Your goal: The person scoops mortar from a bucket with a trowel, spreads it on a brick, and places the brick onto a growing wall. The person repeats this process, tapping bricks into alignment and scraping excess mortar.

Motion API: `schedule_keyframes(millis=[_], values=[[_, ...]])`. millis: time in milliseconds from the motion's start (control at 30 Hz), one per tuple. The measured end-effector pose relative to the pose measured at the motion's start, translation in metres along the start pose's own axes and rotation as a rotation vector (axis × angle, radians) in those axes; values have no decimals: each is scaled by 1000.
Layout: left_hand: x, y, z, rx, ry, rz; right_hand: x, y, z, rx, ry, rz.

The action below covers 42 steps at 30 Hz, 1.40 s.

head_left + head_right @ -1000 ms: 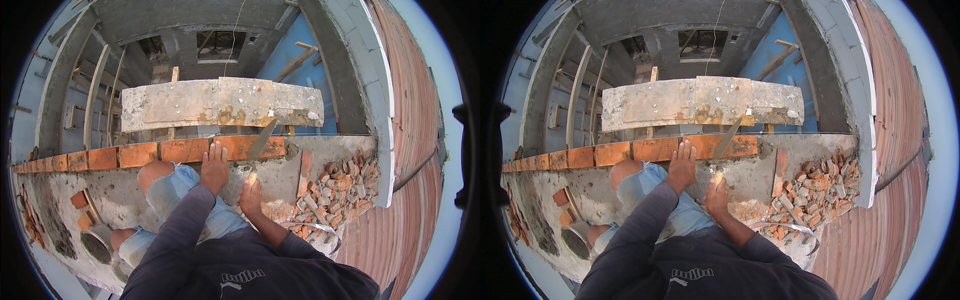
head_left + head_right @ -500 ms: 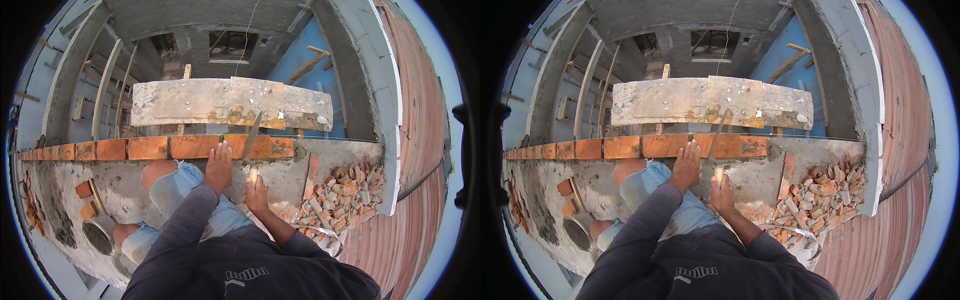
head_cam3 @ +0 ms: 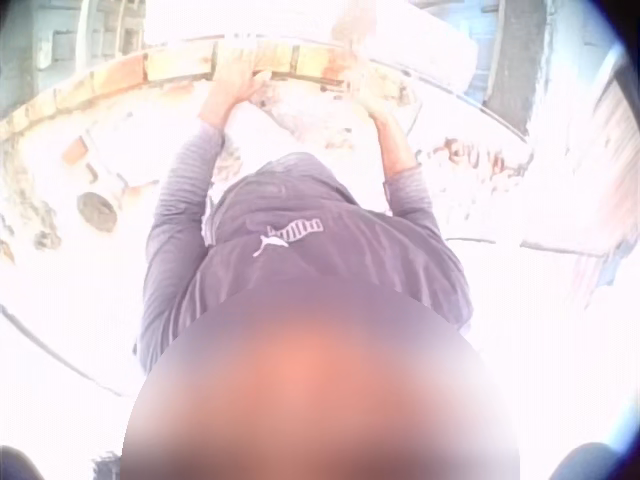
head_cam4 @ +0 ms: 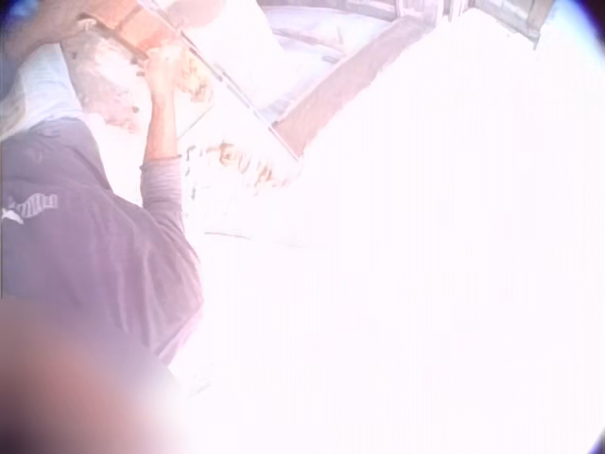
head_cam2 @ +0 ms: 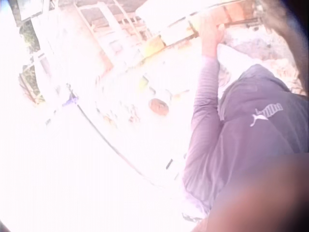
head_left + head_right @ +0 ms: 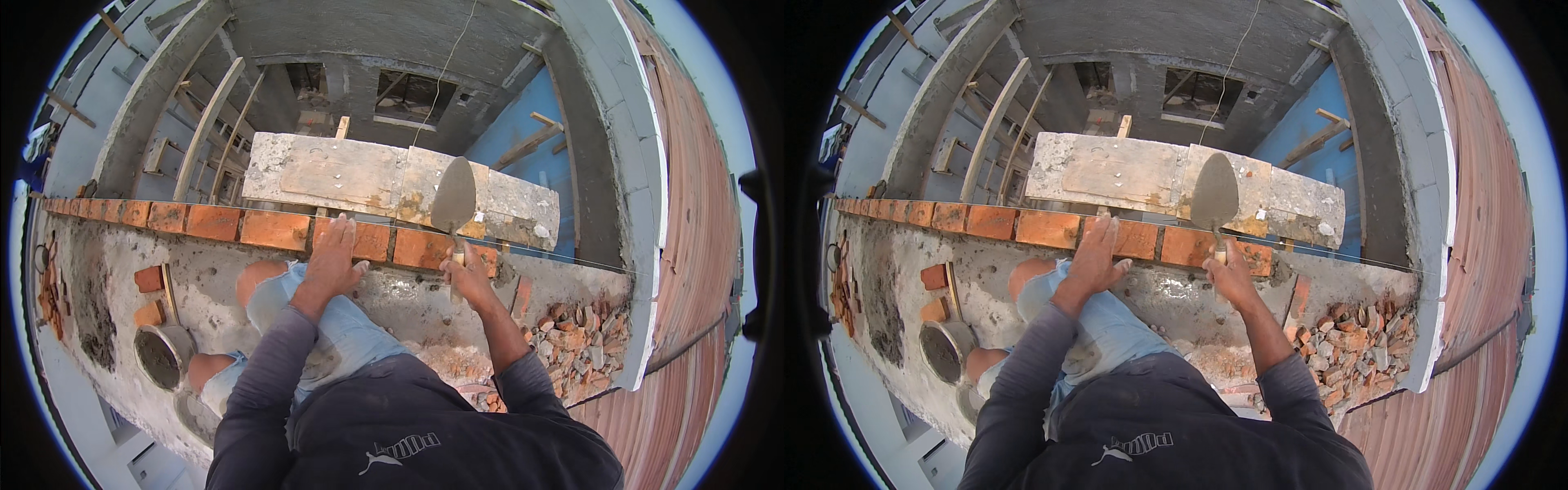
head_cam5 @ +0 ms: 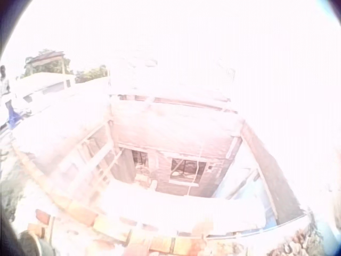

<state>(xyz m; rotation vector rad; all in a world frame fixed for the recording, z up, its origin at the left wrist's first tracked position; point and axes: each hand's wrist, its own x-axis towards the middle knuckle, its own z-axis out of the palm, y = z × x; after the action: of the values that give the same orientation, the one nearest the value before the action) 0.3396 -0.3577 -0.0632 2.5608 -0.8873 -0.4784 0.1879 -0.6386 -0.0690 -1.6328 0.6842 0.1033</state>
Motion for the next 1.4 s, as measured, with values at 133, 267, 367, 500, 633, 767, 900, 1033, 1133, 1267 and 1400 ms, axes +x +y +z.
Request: schedule_keyframes(millis=[133,267,367,500,633,767,900,1033,1133,1267,1400], values=[[-105,-76,-63,34,363,-112,110,-44,-36,-1077,-20,-195],[-272,-133,-91,140,330,-509,160,-68,-57,-1689,-238,80],[-395,-127,-75,41,369,-800,164,-77,-62,-1907,-230,170],[-490,-57,-12,-323,361,-1165,185,-89,-31,-1940,-449,339],[-485,19,47,-923,702,-1287,216,-95,35,-2049,-682,417],[-456,38,65,-1118,839,-1273,228,-102,75,-1986,-709,370],[-438,31,62,-1241,954,-1330,242,-103,117,-1817,-656,215],[-436,26,53,-1239,920,-1374,260,-112,181,-1765,-735,77],[-437,22,48,-1198,891,-1420,269,-130,236,-1647,-804,58],[-431,9,41,-1182,891,-1387,284,-145,321,-1615,-896,-6],[-422,0,29,-1163,799,-1414,310,-153,406,-1541,-977,-9]])
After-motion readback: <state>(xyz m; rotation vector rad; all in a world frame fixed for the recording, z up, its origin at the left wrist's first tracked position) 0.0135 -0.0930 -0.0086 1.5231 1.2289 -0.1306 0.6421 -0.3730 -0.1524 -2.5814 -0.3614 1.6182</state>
